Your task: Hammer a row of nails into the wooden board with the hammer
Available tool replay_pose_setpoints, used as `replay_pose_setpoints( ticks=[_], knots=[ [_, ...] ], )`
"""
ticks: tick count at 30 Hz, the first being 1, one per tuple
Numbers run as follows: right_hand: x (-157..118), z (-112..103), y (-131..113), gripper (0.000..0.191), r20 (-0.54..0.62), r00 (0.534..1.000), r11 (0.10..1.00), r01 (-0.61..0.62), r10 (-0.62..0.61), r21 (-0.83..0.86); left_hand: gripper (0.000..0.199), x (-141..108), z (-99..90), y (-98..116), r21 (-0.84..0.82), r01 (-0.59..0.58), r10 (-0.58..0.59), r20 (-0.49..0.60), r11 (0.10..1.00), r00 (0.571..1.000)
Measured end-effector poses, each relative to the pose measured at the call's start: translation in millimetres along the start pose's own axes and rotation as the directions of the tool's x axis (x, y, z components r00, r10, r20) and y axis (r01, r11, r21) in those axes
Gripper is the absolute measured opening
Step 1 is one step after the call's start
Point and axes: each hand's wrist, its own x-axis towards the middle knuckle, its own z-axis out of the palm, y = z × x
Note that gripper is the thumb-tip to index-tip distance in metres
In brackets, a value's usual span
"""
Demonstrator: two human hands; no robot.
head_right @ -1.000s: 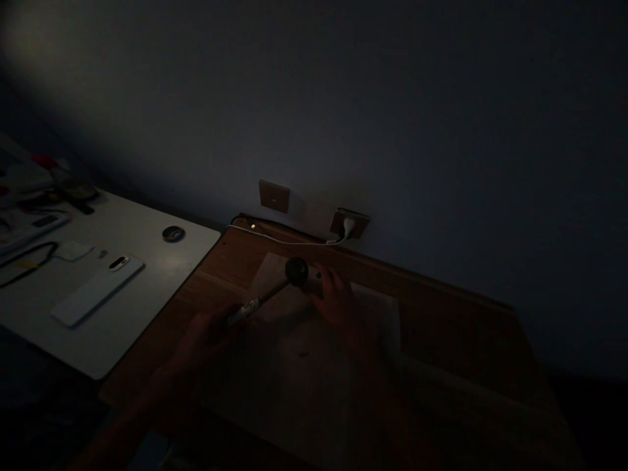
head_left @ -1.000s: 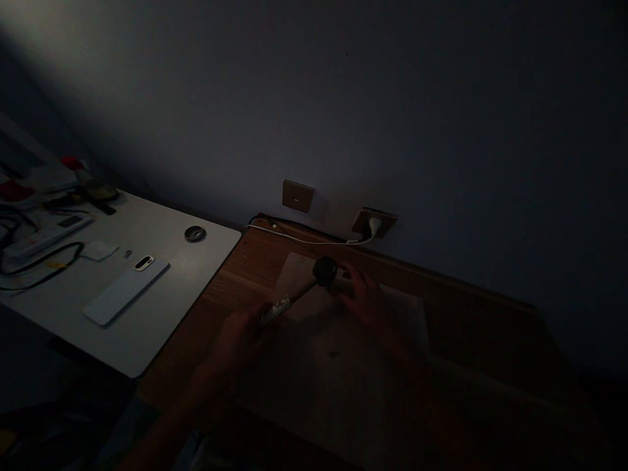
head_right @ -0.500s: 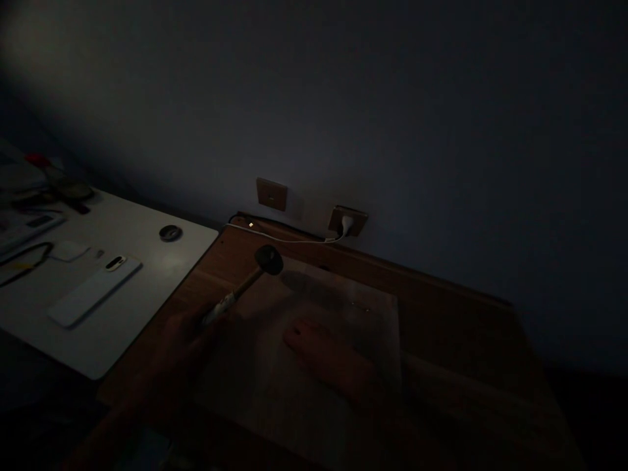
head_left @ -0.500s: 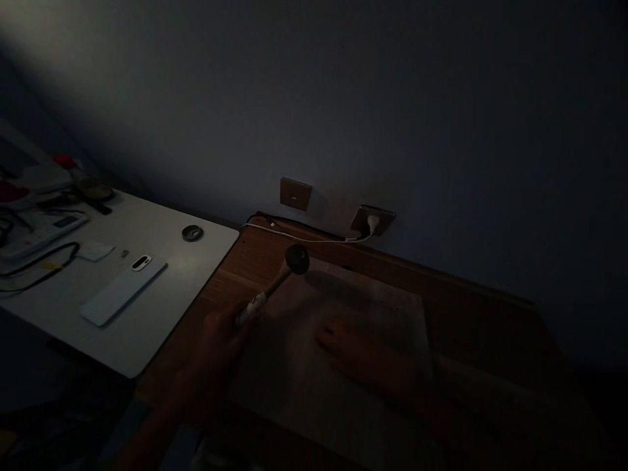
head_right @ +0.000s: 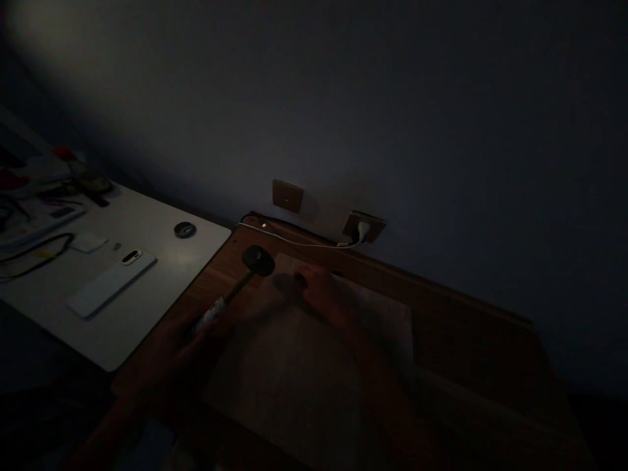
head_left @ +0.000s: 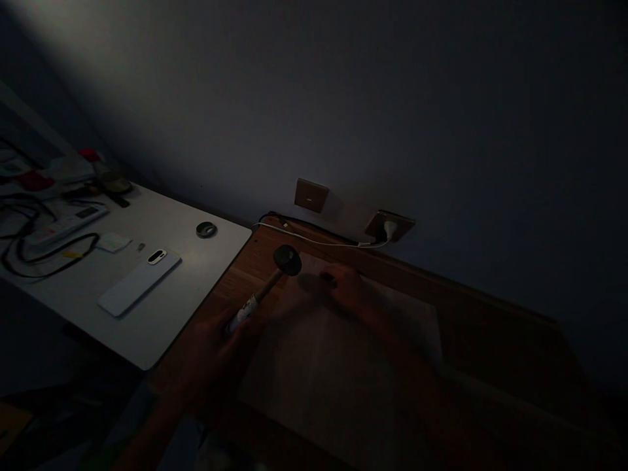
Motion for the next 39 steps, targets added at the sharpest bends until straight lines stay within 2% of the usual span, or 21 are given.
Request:
replay_pose_setpoints(
  ticks=[5, 11, 18, 22, 29, 35, 39],
  knots=[
    [0.1, 7.9, 0.1, 0.016, 0.006, 1.000, 0.997, 0.003, -0.003, -0.073, 0.056, -0.6, -2.3, 5.2, -0.016, -0.004, 0.005, 0.031, 1.000, 1.000],
    [-0.5, 10.9, -1.3, 0.019, -0.010, 0.999, 0.998, 0.045, -0.046, -0.049, 0.057, -1.9, -4.7, 15.6, 0.016, 0.012, -0.014, 0.078, 1.000, 0.997],
    [-6.2, 17.8, 3.5, 0.035, -0.077, 0.997, 1.000, 0.027, -0.026, 0.003, 0.056, -0.2, 4.7, 8.0, -0.023, -0.026, 0.027, 0.073, 0.999, 0.997],
    [-7.0, 20.4, 5.5, 0.043, -0.098, 0.995, 0.999, 0.002, 0.001, 0.038, 0.054, -0.9, 8.6, 18.5, -0.040, -0.041, 0.043, 0.053, 0.998, 0.998],
    [-6.7, 18.3, 4.8, 0.043, -0.146, 0.989, 0.997, -0.014, 0.025, 0.077, 0.048, 7.8, 17.5, 30.1, -0.036, -0.135, 0.138, 0.107, 0.990, 0.985],
    [-37.4, -1.4, 18.1, 0.068, -0.297, 0.952, 0.996, -0.063, 0.077, 0.059, 0.042, 15.0, 24.4, 33.7, 0.024, -0.152, 0.146, 0.167, 0.988, 0.975],
    [-74.6, -18.5, 25.0, 0.056, -0.432, 0.894, 0.993, -0.105, 0.114, 0.046, 0.040, 12.6, 24.2, 28.3, 0.071, -0.199, 0.186, 0.157, 0.978, 0.970]
  ],
)
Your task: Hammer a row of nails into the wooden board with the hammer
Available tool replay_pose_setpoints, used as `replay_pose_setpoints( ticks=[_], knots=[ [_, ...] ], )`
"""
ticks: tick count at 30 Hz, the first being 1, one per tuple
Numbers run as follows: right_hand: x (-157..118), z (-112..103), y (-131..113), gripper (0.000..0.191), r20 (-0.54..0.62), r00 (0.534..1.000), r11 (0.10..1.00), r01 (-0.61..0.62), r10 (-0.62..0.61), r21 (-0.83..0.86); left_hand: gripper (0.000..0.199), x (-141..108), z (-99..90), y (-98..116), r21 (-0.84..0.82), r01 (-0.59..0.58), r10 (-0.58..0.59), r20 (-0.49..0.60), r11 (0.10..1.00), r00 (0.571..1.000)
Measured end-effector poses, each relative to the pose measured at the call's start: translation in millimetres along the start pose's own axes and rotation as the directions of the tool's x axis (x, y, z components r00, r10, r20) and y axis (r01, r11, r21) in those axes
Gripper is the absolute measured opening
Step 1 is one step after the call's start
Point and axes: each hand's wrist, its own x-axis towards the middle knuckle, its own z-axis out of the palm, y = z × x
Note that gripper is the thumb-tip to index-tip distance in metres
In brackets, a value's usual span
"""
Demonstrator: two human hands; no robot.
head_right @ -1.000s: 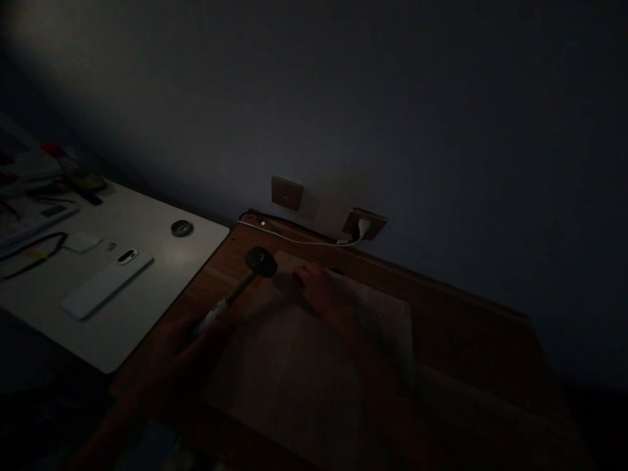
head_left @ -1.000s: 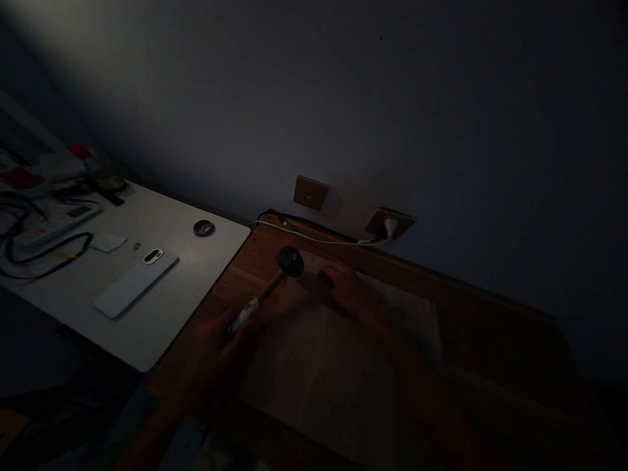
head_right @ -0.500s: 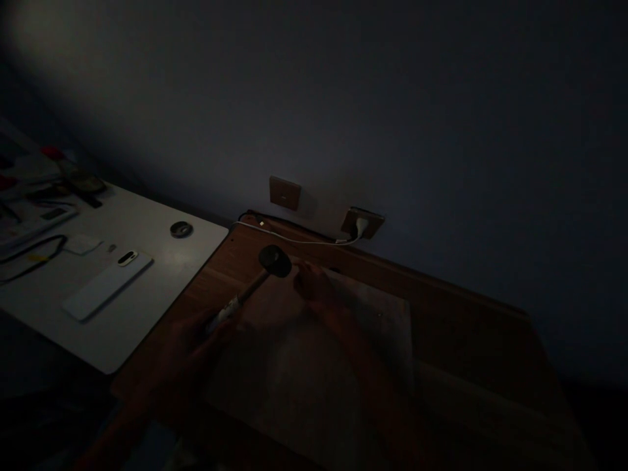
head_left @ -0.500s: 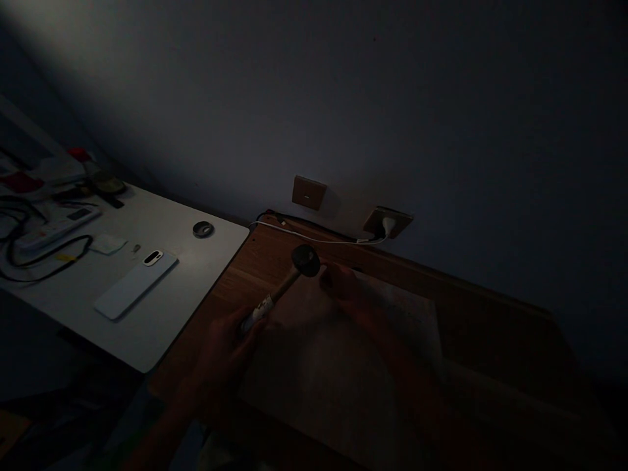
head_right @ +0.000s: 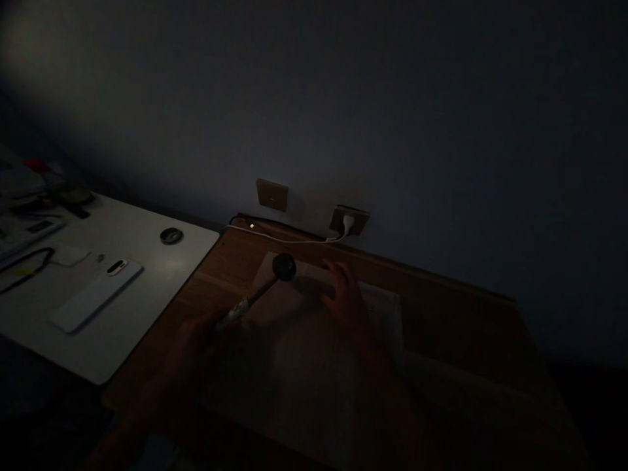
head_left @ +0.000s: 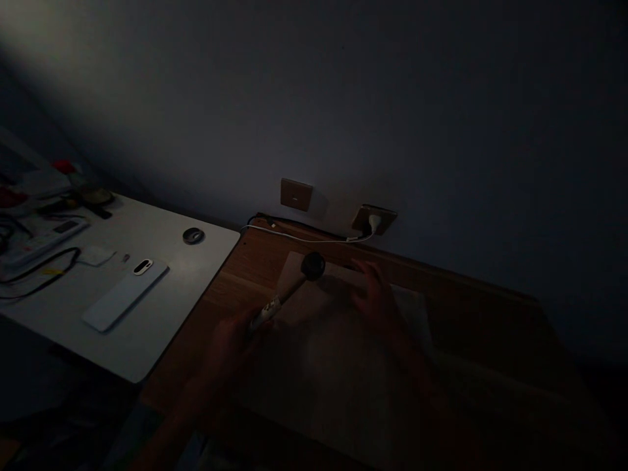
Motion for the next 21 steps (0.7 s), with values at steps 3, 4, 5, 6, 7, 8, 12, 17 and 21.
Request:
replay_pose_setpoints(
  ticks=[3, 4, 5, 6, 7, 8, 12, 17, 21],
  knots=[
    [-27.1, -22.6, 7.0, 0.040, -0.145, 0.988, 0.998, -0.061, 0.057, -0.027, 0.039, -11.5, 2.9, -8.6, 0.088, -0.130, 0.135, -0.046, 0.988, 0.990],
    [-36.9, -29.4, 10.5, 0.037, -0.206, 0.975, 0.995, -0.094, 0.084, -0.036, 0.040, -16.5, 5.6, -11.8, 0.119, -0.184, 0.191, -0.047, 0.976, 0.980],
    [-46.5, -35.8, 14.8, 0.035, -0.266, 0.958, 0.991, -0.128, 0.112, -0.043, 0.041, -21.5, 9.5, -14.9, 0.145, -0.242, 0.250, -0.042, 0.959, 0.967],
    [-55.6, -41.8, 19.9, 0.035, -0.315, 0.938, 0.985, -0.166, 0.145, -0.041, 0.041, -26.1, 14.6, -17.6, 0.165, -0.300, 0.309, -0.034, 0.940, 0.950],
    [-64.0, -47.5, 25.4, 0.036, -0.357, 0.916, 0.978, -0.205, 0.182, -0.026, 0.042, -30.0, 20.8, -19.6, 0.185, -0.354, 0.364, -0.022, 0.917, 0.931],
    [-71.4, -52.7, 31.2, 0.037, -0.386, 0.895, 0.970, -0.243, 0.222, -0.005, 0.045, -32.9, 28.0, -20.5, 0.206, -0.406, 0.416, -0.006, 0.890, 0.909],
    [-93.1, -69.6, 47.7, 0.036, -0.446, 0.842, 0.942, -0.336, 0.304, 0.009, 0.054, -37.1, 58.5, -12.9, 0.259, -0.573, 0.584, 0.042, 0.777, 0.811],
    [-116.7, -77.3, 46.9, 0.033, -0.453, 0.831, 0.931, -0.365, 0.323, -0.006, 0.057, -43.3, 80.2, 4.4, 0.357, -0.597, 0.610, 0.090, 0.718, 0.787],
    [-139.0, -78.2, 41.7, 0.034, -0.435, 0.800, 0.897, -0.440, 0.414, 0.046, 0.060, -49.4, 82.1, 7.2, 0.385, -0.575, 0.584, 0.107, 0.721, 0.804]
  ],
)
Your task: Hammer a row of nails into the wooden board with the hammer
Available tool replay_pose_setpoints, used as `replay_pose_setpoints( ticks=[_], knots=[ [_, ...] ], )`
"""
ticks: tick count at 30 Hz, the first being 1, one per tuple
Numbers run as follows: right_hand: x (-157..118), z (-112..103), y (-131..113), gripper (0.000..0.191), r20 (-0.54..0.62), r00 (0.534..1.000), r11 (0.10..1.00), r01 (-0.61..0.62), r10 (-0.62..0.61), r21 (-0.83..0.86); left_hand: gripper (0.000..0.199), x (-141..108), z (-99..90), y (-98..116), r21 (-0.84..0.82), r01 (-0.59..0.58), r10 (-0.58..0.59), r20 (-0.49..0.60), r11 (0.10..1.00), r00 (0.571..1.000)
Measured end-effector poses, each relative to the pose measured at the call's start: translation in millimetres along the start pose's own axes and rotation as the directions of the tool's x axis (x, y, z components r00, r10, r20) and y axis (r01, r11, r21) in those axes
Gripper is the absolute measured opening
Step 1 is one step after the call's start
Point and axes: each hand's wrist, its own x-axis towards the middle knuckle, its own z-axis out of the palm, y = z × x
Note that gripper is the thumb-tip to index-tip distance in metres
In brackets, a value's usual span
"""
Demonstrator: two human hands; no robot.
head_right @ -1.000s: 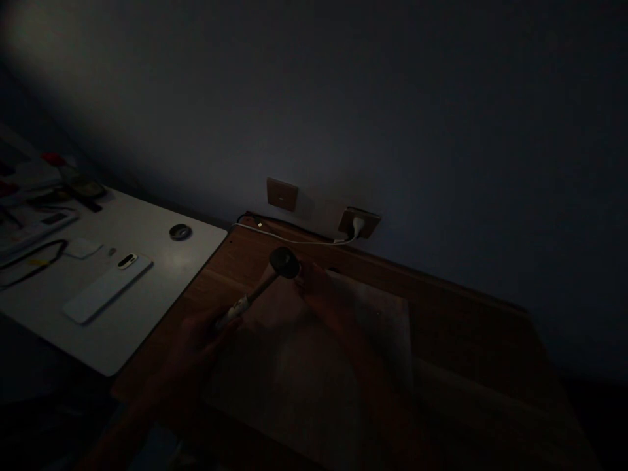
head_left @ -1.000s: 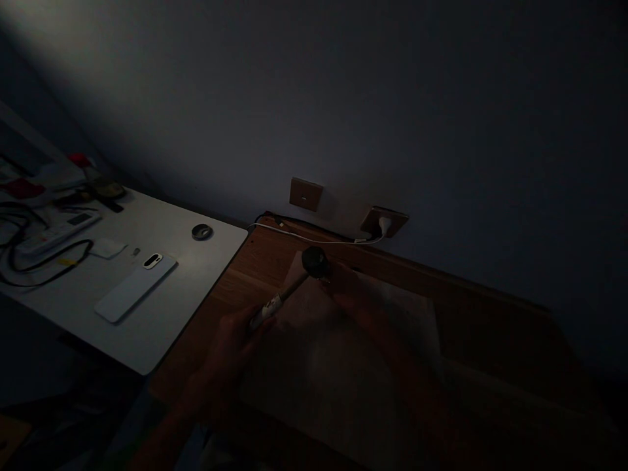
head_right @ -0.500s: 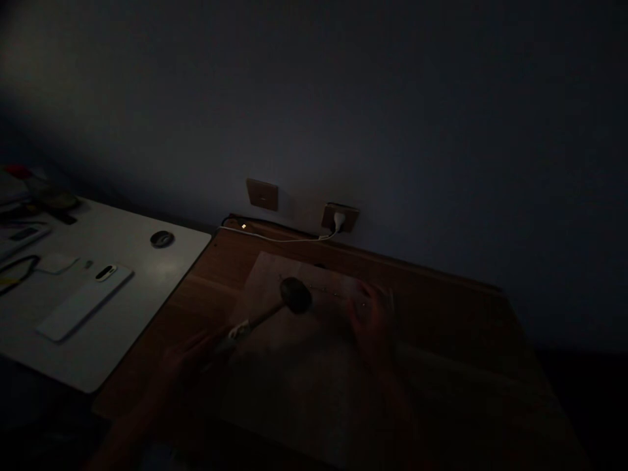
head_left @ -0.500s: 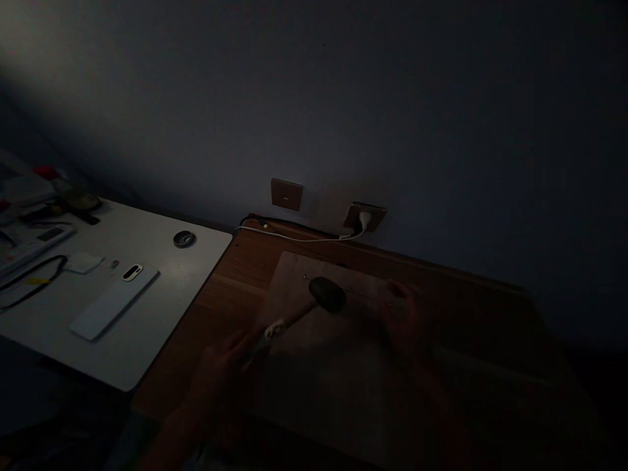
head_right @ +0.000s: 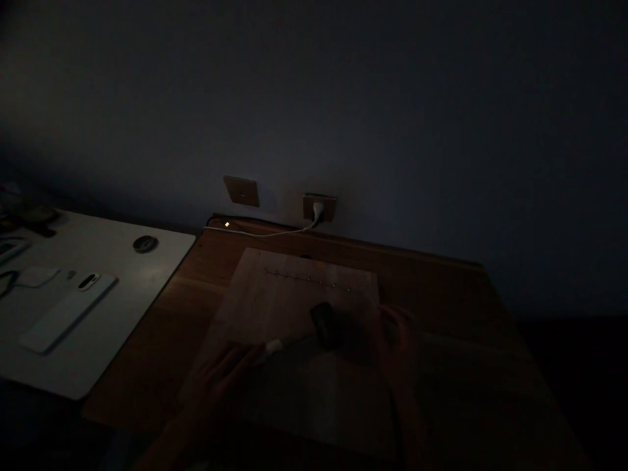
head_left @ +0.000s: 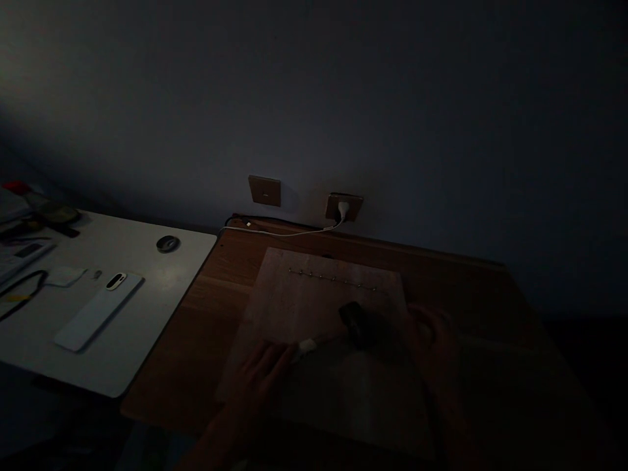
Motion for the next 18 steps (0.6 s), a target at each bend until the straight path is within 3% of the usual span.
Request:
replay_pose_setpoints(
  ticks=[6, 8, 11, 14, 18],
  knots=[
    [-28.9, -13.5, 4.5, 0.049, 0.053, 0.968, 0.969, -0.247, 0.247, -0.006, 0.050, -0.1, -8.2, -22.6, -0.136, -0.070, 0.069, -0.009, 0.988, 0.998],
    [-37.5, -13.8, 6.2, 0.057, 0.081, 0.948, 0.952, -0.305, 0.307, -0.033, 0.041, -2.3, -14.1, -38.4, -0.132, -0.003, -0.004, -0.058, 0.991, 0.998],
    [-46.6, -10.5, 11.8, 0.064, 0.124, 0.938, 0.945, -0.317, 0.324, -0.074, 0.040, -6.1, -22.2, -63.1, -0.090, 0.239, -0.251, -0.152, 0.967, 0.956],
    [-50.2, -7.4, 19.1, 0.064, 0.162, 0.964, 0.973, -0.192, 0.212, -0.128, 0.042, -4.2, -30.2, -77.9, -0.096, 0.421, -0.430, -0.092, 0.902, 0.898],
    [-52.4, -6.9, 24.6, 0.058, 0.169, 0.981, 0.961, 0.130, -0.090, -0.243, 0.042, 5.6, -45.5, -75.6, -0.119, 0.469, -0.466, 0.049, 0.875, 0.883]
  ],
)
